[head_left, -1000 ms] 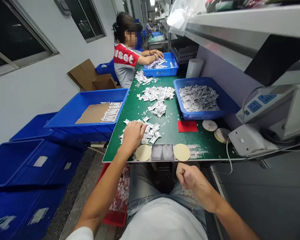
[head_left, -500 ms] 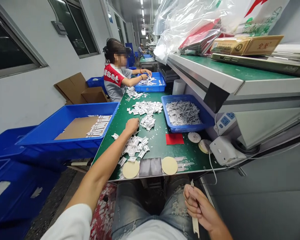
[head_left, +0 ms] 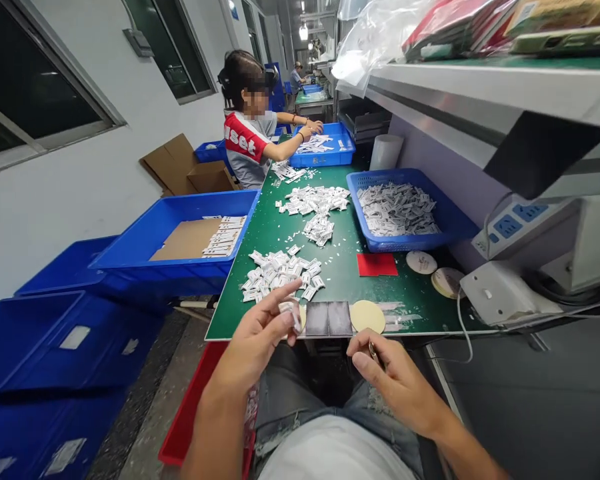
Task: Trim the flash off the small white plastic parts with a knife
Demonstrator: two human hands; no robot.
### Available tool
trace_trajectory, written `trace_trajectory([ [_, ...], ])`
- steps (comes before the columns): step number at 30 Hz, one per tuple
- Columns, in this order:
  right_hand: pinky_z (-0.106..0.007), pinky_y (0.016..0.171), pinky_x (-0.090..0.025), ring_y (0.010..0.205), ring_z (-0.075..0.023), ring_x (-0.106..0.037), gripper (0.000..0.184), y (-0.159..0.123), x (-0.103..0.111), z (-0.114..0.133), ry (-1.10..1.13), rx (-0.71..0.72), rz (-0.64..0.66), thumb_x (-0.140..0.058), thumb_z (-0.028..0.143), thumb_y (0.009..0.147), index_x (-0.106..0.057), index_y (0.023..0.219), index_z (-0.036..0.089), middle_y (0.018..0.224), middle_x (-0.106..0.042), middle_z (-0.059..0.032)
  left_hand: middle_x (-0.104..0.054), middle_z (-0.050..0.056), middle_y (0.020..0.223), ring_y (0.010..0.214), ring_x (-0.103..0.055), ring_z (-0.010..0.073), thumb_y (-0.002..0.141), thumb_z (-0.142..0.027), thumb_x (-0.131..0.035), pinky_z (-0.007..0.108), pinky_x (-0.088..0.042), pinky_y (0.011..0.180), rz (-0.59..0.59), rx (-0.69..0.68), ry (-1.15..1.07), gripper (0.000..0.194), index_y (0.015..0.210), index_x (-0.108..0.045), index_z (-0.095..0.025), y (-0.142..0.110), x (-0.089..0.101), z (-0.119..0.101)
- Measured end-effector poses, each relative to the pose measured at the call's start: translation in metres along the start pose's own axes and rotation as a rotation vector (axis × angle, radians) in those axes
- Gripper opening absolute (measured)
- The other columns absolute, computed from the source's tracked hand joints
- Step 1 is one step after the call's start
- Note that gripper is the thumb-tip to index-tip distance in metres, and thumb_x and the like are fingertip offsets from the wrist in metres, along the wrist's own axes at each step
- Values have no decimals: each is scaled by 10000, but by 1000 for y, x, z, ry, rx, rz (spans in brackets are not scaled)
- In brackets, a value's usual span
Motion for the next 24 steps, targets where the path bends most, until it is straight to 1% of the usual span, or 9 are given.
trace_trajectory([
  [2,-236,546,-307,568,-101,-393,269,4,-3,29,-196,142,0,-433,421,964,-540,902,182,654,-449,50,-584,5,761,621,-536,106,808,-250,-683,208,-440,541,-51,-22,-8,285,1085,-629,-209,-13,-3,2],
  [4,-248,556,-316,569,-111,-435,322,3,-5,57,-411,346,-75,-435,459,957,-541,866,168,663,-502,29,-583,-9,698,584,-529,106,770,-257,-720,205,-442,524,-90,-47,14,205,947,-633,-203,-20,-6,2],
  [6,-263,545,-301,562,-124,-453,415,1,-11,76,-614,516,-164,-417,529,950,-548,805,163,652,-536,5,-583,-10,676,559,-516,108,736,-278,-743,205,-444,501,-106,-41,24,202,885,-634,-196,-24,-10,2],
  [7,-270,533,-288,546,-127,-448,461,1,-15,81,-696,562,-195,-398,565,945,-550,774,164,633,-540,0,-583,-9,671,550,-508,108,723,-287,-749,204,-440,488,-106,-34,21,205,865,-634,-194,-26,-12,3],
  [10,-285,513,-250,511,-130,-412,551,3,-22,85,-863,604,-243,-348,633,928,-539,686,176,581,-515,-3,-576,-9,670,539,-488,99,694,-280,-764,196,-416,478,-101,-23,18,203,799,-616,-188,-30,-18,1],
  [14,-304,508,-203,494,-140,-368,579,1,-22,90,-975,621,-308,-322,647,924,-524,634,188,540,-478,-2,-567,-6,672,523,-472,97,671,-300,-772,203,-381,458,-78,-4,33,226,753,-598,-181,-32,-22,1],
  [18,-315,509,-176,486,-146,-340,610,-1,-18,93,-1018,618,-370,-303,686,903,-513,611,195,520,-462,-5,-546,-21,641,477,-459,90,681,-313,-766,215,-368,444,-36,16,19,232,752,-586,-186,-31,-25,4],
  [24,-316,510,-170,490,-149,-334,636,0,-17,92,-1044,596,-394,-273,715,888,-513,610,195,523,-459,-8,-555,-21,648,482,-466,85,687,-291,-768,208,-373,443,-17,32,-26,218,758,-590,-188,-30,-27,6],
])
Point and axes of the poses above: each hand's wrist, its own y-axis towards the middle knuckle, its own x-axis out of the back of the hand, z = x × y, the point moved 9 cm from there along y, towards the middle knuckle
